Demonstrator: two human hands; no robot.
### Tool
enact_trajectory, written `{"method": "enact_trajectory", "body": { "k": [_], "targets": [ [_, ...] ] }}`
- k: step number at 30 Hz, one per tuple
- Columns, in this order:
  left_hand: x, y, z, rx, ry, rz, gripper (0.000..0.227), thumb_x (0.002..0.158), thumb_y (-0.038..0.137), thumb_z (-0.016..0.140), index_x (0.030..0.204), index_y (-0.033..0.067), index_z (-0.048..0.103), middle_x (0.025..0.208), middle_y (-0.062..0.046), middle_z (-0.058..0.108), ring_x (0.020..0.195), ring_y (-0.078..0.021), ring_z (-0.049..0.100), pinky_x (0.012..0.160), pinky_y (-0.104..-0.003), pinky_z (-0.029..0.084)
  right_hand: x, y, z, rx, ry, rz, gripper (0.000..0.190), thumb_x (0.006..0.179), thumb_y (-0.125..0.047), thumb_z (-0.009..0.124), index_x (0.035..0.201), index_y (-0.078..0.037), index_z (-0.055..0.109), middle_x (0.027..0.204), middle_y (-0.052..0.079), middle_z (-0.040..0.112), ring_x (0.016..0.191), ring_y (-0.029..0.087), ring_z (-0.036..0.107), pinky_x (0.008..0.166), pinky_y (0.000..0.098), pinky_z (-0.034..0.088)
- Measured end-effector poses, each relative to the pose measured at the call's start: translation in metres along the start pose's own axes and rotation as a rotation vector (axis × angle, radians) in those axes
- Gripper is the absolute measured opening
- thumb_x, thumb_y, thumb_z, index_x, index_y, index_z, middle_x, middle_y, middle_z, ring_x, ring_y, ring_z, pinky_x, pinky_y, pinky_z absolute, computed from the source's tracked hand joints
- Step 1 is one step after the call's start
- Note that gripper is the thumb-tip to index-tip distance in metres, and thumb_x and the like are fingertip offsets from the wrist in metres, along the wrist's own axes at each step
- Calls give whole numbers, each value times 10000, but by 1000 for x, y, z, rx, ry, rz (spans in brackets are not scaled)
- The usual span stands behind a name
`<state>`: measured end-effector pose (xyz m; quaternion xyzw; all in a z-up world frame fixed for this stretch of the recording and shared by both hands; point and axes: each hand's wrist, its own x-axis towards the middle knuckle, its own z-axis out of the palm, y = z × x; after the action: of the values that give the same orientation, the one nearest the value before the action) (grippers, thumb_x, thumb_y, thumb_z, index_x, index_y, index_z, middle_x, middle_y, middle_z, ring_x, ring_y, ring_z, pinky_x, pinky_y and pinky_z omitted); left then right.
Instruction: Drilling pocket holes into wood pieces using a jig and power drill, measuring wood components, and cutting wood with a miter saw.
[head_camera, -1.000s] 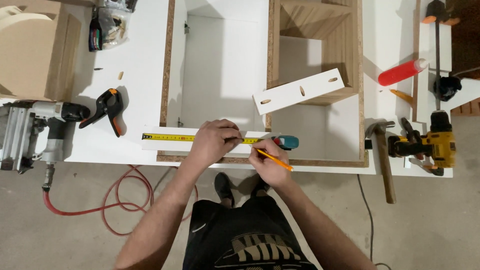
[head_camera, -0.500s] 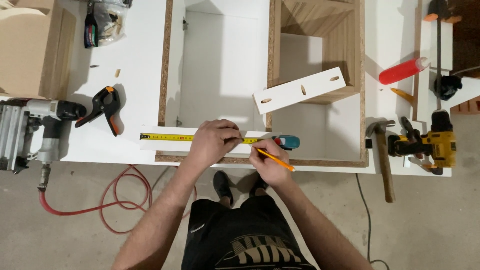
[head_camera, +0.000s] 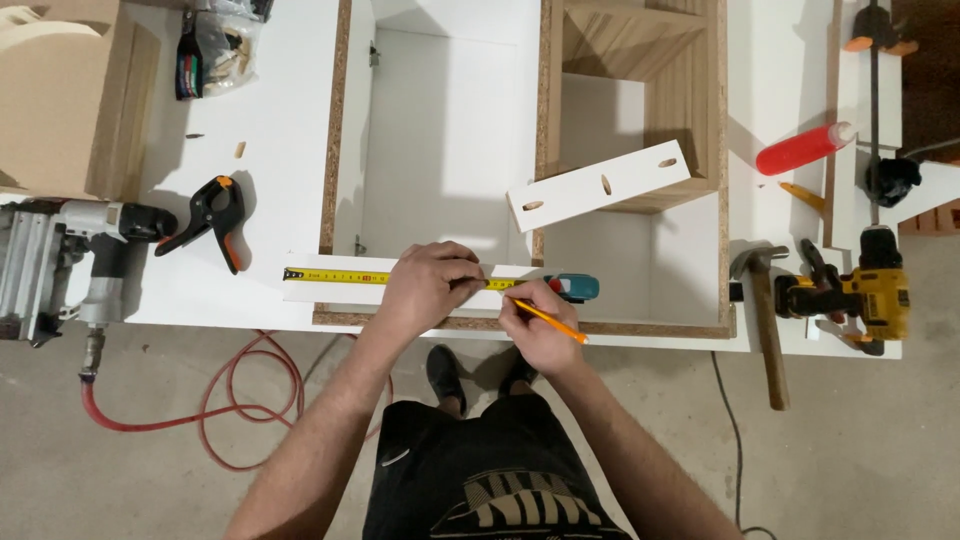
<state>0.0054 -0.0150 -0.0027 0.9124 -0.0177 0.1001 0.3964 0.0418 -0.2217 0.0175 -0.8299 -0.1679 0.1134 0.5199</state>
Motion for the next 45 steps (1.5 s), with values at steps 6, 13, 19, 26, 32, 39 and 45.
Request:
{"method": "enact_trajectory", "body": {
  "k": [6,13,19,26,32,39,45],
  "targets": [
    [1,-2,0,-7,-27,-16,105,891,209,793,983,261,799,1039,29,743,1029,-218,724,948,-381,488,2,5,1,-17,-13,-3,134,890,-49,733,1017,-10,718,773,202,704,646,242,713,586,343,612],
    [2,1,-3,0,-52,-38,103,896,206,786,987,253,803,1053,24,748,1042,-215,724,958,-380,487,3,-4,-2,-17,-34,11,121,911,-53,717,1022,-5,708,784,202,701,654,241,710,600,354,619],
    [0,0,-2,4,-50,-33,115,888,201,791,987,258,803,1048,38,747,1028,-203,724,944,-363,488,2,-7,-2,-30,-37,50,127,910,-55,719,1025,-3,707,787,213,699,659,248,713,613,361,621],
    [1,3,-4,3,-53,-37,114,883,193,793,981,251,803,1046,33,747,1026,-208,723,943,-367,487,5,-9,-3,-39,-47,63,128,915,-69,718,1026,-8,703,779,203,697,655,244,717,616,358,625],
    [1,4,-5,0,-47,-25,96,893,198,786,983,227,801,1049,15,748,1024,-227,724,945,-379,487,5,-9,-4,-43,-67,68,139,912,-75,715,1033,-7,701,782,205,690,670,248,713,610,363,615],
    [1,4,-4,3,-44,-27,77,889,208,788,962,231,796,1050,24,745,1016,-224,725,946,-379,491,2,-12,-5,-52,-49,33,122,911,-54,719,1022,-5,702,781,211,689,671,258,719,621,360,621],
    [1,2,-3,23,-49,-28,84,883,205,789,959,238,793,1047,30,744,1004,-219,727,950,-379,492,1,-13,-5,-27,-42,-6,127,910,-38,716,1027,7,702,788,222,698,688,266,734,638,379,639]
  ]
}}
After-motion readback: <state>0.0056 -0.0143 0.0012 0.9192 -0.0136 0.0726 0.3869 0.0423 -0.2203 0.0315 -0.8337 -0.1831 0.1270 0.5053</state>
